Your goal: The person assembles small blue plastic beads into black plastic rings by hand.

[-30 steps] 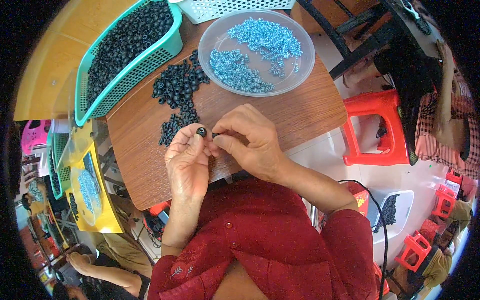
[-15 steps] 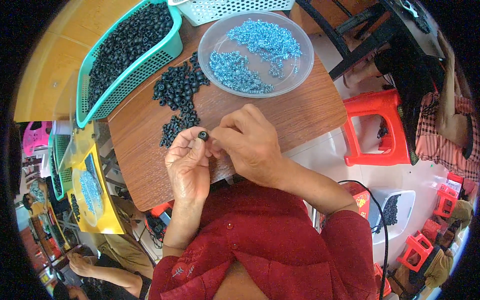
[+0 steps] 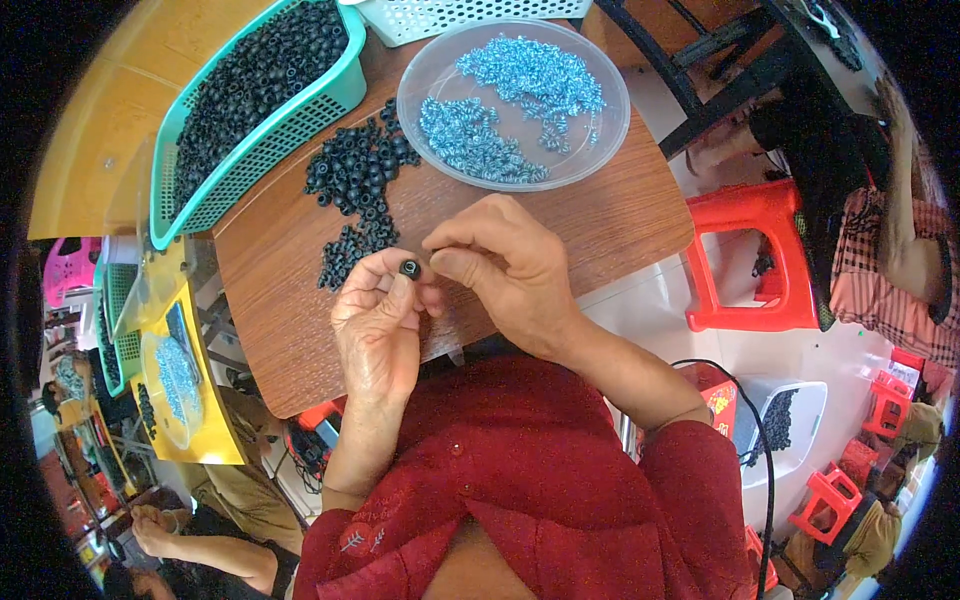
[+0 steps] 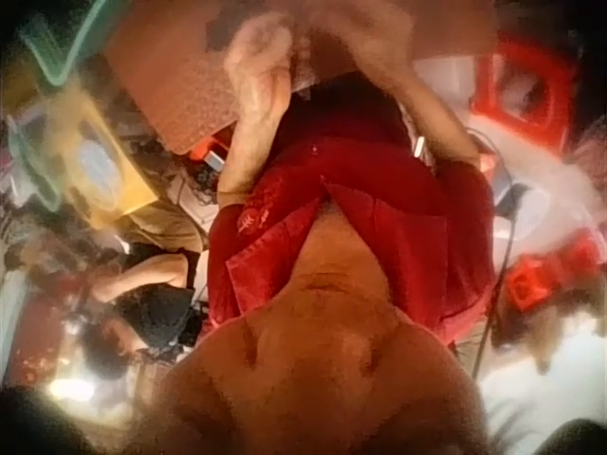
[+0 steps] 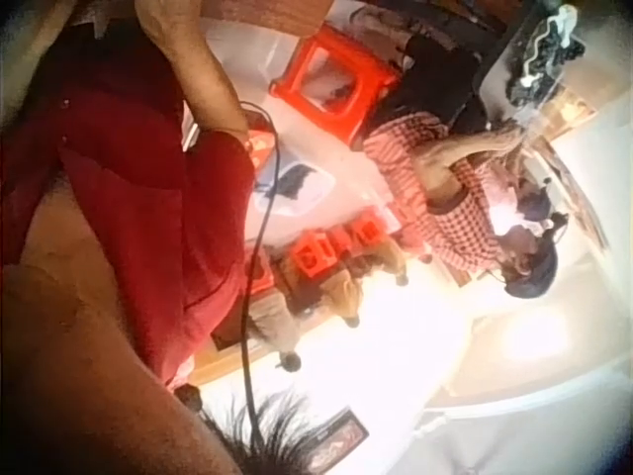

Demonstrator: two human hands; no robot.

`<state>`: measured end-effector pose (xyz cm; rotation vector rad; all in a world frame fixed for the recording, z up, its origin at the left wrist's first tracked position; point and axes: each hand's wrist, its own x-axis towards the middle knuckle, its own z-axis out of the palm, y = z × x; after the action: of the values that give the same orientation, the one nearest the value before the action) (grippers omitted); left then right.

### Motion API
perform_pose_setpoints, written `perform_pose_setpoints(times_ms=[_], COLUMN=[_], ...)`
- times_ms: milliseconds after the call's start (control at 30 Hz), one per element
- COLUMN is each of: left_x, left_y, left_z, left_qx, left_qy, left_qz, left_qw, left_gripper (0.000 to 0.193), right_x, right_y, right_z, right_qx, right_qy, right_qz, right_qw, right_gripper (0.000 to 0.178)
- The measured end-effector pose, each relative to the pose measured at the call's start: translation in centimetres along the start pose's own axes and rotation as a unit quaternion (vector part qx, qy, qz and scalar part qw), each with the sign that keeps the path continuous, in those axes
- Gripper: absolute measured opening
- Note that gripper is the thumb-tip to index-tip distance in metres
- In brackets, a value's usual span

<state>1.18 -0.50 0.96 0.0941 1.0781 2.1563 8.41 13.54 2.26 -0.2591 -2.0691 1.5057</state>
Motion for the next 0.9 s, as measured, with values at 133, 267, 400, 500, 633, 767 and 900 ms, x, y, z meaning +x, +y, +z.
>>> perform_pose_setpoints(times_ms=[133, 267, 400, 500, 633, 767, 900], left_x=[-0.03, -0.16, -0.08, -0.1, -0.09, -0.11, -0.21], left_y=[0.12, 0.0, -0.17, -0.2, -0.33, -0.44, -0.45], left_z=[0.45, 0.29, 0.21, 0.14, 0.1, 0.0, 0.19], left_qx=[0.002, 0.043, 0.06, 0.056, 0.1, 0.144, 0.14], left_qy=[0.006, 0.013, 0.013, 0.014, 0.013, 0.022, 0.036], left_qz=[0.012, 0.036, 0.047, 0.041, 0.064, 0.082, 0.065], left_qw=[1.0, 0.998, 0.997, 0.997, 0.993, 0.986, 0.987], left_gripper=[0.022, 0.023, 0.02, 0.021, 0.022, 0.021, 0.02], right_x=[0.11, 0.29, 0.26, 0.31, 0.45, 0.52, 0.34], right_y=[-0.42, -0.32, 0.05, -0.14, -0.29, 0.0, 0.2], right_z=[0.33, 0.29, 0.42, 0.52, 0.51, 0.42, 0.52], right_qx=[0.186, 0.186, 0.214, 0.224, 0.202, 0.133, 0.087], right_qy=[-0.024, -0.033, -0.038, -0.046, -0.049, -0.054, -0.05], right_qz=[0.12, 0.122, 0.129, 0.147, 0.143, 0.12, 0.073], right_qw=[0.975, 0.974, 0.967, 0.962, 0.968, 0.982, 0.992], right_gripper=[0.012, 0.013, 0.014, 0.014, 0.013, 0.013, 0.014])
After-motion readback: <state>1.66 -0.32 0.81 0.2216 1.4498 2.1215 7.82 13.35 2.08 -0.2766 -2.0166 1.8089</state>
